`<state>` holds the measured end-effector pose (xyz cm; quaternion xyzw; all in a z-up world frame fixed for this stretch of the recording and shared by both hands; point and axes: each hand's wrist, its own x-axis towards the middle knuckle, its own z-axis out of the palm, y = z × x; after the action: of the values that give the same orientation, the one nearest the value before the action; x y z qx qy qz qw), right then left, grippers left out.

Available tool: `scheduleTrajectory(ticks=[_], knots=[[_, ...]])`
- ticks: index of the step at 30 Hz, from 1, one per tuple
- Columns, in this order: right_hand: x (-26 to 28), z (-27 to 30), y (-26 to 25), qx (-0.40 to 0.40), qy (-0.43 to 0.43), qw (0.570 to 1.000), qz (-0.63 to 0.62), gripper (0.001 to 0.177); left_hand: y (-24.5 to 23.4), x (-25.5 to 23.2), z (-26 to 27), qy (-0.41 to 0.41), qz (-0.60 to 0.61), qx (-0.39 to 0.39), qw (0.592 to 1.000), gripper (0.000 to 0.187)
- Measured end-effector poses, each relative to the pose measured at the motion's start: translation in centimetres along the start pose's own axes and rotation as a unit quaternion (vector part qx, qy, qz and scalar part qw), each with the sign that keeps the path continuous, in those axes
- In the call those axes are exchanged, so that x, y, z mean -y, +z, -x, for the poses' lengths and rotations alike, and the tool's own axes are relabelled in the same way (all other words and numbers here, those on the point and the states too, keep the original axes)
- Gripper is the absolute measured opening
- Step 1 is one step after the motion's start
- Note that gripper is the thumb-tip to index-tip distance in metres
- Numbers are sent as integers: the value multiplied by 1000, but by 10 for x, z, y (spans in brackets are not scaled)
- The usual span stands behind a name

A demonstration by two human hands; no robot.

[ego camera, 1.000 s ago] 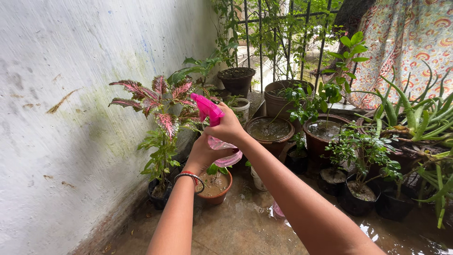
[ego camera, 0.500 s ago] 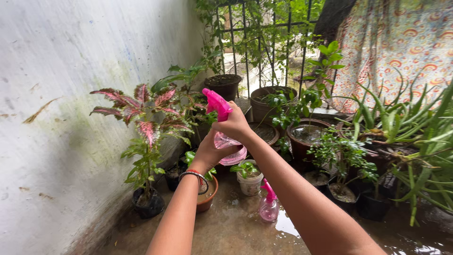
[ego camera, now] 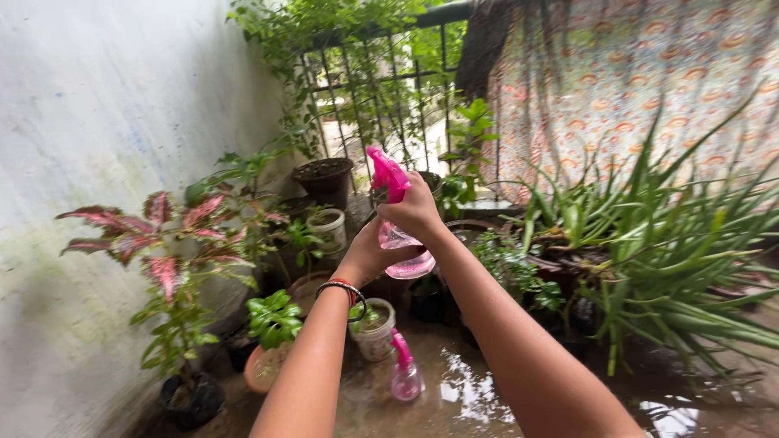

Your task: The person sprays various potted plants on a balcony using a pink spray bottle, targeting the leaves and soil of different plants.

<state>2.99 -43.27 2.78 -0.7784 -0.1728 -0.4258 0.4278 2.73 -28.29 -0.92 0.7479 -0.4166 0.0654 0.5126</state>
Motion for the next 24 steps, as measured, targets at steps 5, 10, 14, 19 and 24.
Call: scheduleTrajectory(ticks=[5, 10, 14, 19, 24], knots=[[-13, 3, -53, 13, 35, 998, 49, 42, 49, -10, -27, 3, -14, 4, 1000, 95], [-24, 17, -92, -19, 116, 986, 115, 43, 89, -22, -40, -45, 14, 44, 998, 99], [-36, 24, -115, -58, 111, 985, 121, 43, 118, -20, -50, -49, 51, 59, 996, 102], [-57, 28, -135, -93, 190, 972, 100, 32, 147, -16, -60, -46, 75, 51, 995, 107], [-81, 35, -141, -131, 252, 955, 85, 26, 157, -20, -58, -59, 101, 46, 992, 102]])
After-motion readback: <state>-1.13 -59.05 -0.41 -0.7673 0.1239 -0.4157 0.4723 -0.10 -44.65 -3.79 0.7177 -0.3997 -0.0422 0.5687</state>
